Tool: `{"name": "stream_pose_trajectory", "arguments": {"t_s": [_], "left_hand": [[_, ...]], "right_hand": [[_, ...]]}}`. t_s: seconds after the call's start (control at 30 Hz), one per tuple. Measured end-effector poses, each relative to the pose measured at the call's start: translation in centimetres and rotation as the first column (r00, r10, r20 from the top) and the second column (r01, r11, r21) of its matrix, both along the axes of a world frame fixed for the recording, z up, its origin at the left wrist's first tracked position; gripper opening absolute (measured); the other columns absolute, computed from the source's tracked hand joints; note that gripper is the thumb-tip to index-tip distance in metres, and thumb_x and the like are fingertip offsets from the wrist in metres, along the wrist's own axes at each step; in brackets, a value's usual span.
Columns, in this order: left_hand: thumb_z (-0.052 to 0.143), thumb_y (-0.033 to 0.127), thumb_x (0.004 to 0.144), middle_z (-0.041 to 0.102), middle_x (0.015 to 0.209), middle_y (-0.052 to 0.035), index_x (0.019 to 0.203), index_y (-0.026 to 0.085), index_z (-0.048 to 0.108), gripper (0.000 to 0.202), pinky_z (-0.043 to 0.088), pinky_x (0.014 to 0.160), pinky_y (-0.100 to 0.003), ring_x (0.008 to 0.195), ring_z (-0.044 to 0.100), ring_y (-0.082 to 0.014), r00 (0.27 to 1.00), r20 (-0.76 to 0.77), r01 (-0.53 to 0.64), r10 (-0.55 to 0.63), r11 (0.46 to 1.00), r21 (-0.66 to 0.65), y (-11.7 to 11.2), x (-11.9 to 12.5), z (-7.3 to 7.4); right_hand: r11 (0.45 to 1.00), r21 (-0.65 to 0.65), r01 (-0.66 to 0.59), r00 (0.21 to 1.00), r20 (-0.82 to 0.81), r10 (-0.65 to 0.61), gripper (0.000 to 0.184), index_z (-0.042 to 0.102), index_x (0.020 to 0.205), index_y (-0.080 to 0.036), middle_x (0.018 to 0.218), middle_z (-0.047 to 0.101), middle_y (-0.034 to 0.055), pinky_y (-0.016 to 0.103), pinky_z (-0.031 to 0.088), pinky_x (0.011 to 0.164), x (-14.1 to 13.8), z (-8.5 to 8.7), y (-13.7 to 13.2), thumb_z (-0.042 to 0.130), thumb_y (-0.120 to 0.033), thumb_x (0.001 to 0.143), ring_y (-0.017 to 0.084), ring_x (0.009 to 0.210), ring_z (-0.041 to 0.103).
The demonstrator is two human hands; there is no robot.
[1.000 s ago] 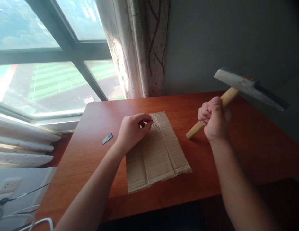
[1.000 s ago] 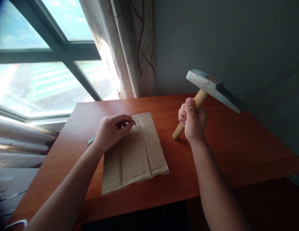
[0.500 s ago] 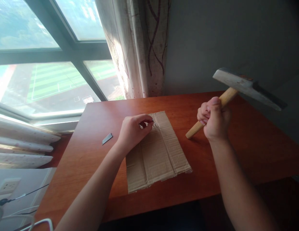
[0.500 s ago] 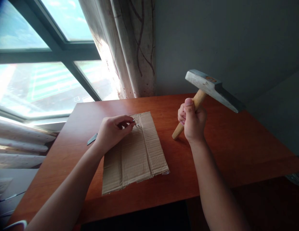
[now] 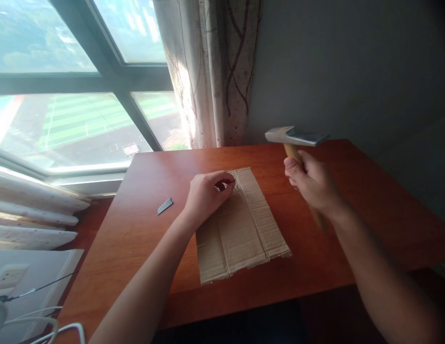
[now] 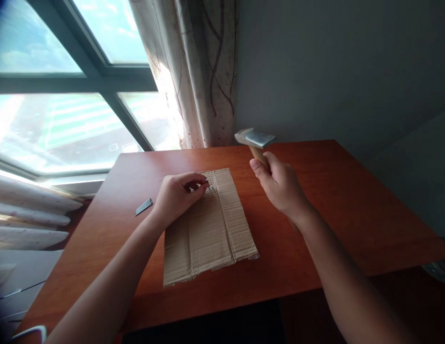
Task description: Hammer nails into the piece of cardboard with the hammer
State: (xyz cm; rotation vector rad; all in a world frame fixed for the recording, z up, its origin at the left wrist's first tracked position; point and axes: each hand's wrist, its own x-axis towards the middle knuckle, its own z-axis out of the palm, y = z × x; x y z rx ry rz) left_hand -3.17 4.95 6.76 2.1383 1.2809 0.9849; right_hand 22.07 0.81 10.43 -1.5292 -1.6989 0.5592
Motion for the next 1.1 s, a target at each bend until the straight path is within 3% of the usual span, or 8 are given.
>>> {"name": "stream_pose_trajectory", "arguments": {"t_s": [0.17, 0.3, 0.53, 0.73, 0.9, 1.1], "left_hand": [[0.065, 0.024, 0.079, 0.073, 0.073, 0.0016, 0.082, 0.022, 0.074, 0.009, 0.05, 0.062, -0.023, 0.064, 0.065, -0.012, 1.0, -0.002, 0.007, -0.007, 1.0, -0.024, 0.1, -0.1, -0.5], [0.065, 0.024, 0.08, 0.073, 0.074, 0.0018, 0.084, 0.023, 0.074, 0.01, 0.05, 0.063, -0.023, 0.066, 0.065, -0.0122, 1.0, 0.003, 0.013, -0.013, 1.0, -0.025, 0.1, -0.1, -0.6], [0.064, 0.026, 0.08, 0.073, 0.076, 0.0018, 0.085, 0.024, 0.074, 0.01, 0.049, 0.065, -0.024, 0.067, 0.065, -0.0128, 1.0, -0.006, 0.001, -0.001, 1.0, -0.03, -0.1, -0.1, -0.5], [0.062, 0.025, 0.081, 0.073, 0.075, 0.0015, 0.082, 0.024, 0.074, 0.012, 0.046, 0.061, -0.023, 0.065, 0.063, -0.0132, 0.999, -0.032, 0.005, -0.007, 0.999, -0.045, -0.2, -0.1, 0.0], [0.063, 0.026, 0.081, 0.074, 0.074, 0.0014, 0.082, 0.024, 0.074, 0.011, 0.046, 0.061, -0.024, 0.064, 0.063, -0.0133, 0.999, -0.031, 0.008, -0.008, 1.0, -0.026, -0.1, -0.1, -0.1], [0.064, 0.025, 0.081, 0.075, 0.077, 0.0012, 0.084, 0.024, 0.075, 0.011, 0.046, 0.06, -0.023, 0.065, 0.064, -0.0133, 0.998, -0.052, 0.016, -0.017, 0.999, -0.029, 0.0, -0.2, -0.3]], "right_hand": [[0.989, -0.148, -0.028, 0.945, 0.317, 0.074, 0.049, 0.04, 0.066, -0.022, 0.055, 0.04, -0.0039, 0.029, 0.025, 0.052, -0.5, 2.3, -0.3, 0.047, -0.06, 0.095, 0.011, 0.051, 0.036], [0.97, -0.242, -0.014, 0.888, 0.444, 0.123, 0.048, 0.041, 0.063, -0.021, 0.053, 0.041, -0.0039, 0.03, 0.023, 0.052, -1.3, 3.6, 0.1, 0.045, -0.056, 0.096, 0.011, 0.049, 0.036], [0.958, -0.264, -0.116, 0.907, 0.366, 0.211, 0.049, 0.039, 0.065, -0.021, 0.056, 0.042, -0.004, 0.029, 0.025, 0.053, -3.1, 5.5, -0.3, 0.042, -0.058, 0.097, 0.011, 0.052, 0.037], [0.94, -0.296, -0.169, 0.884, 0.376, 0.277, 0.053, 0.041, 0.064, -0.021, 0.058, 0.046, -0.0026, 0.03, 0.026, 0.053, -3.6, 5.1, -0.5, 0.039, -0.062, 0.097, 0.011, 0.053, 0.04], [0.96, -0.234, -0.156, 0.902, 0.362, 0.235, 0.054, 0.038, 0.062, -0.021, 0.054, 0.046, -0.0023, 0.031, 0.025, 0.052, -3.7, 5.1, -0.5, 0.04, -0.063, 0.096, 0.011, 0.049, 0.037], [0.946, -0.288, -0.152, 0.89, 0.377, 0.258, 0.051, 0.043, 0.064, -0.021, 0.057, 0.048, -0.0014, 0.031, 0.026, 0.053, -3.8, 4.8, -0.5, 0.041, -0.061, 0.096, 0.012, 0.052, 0.042]]}}
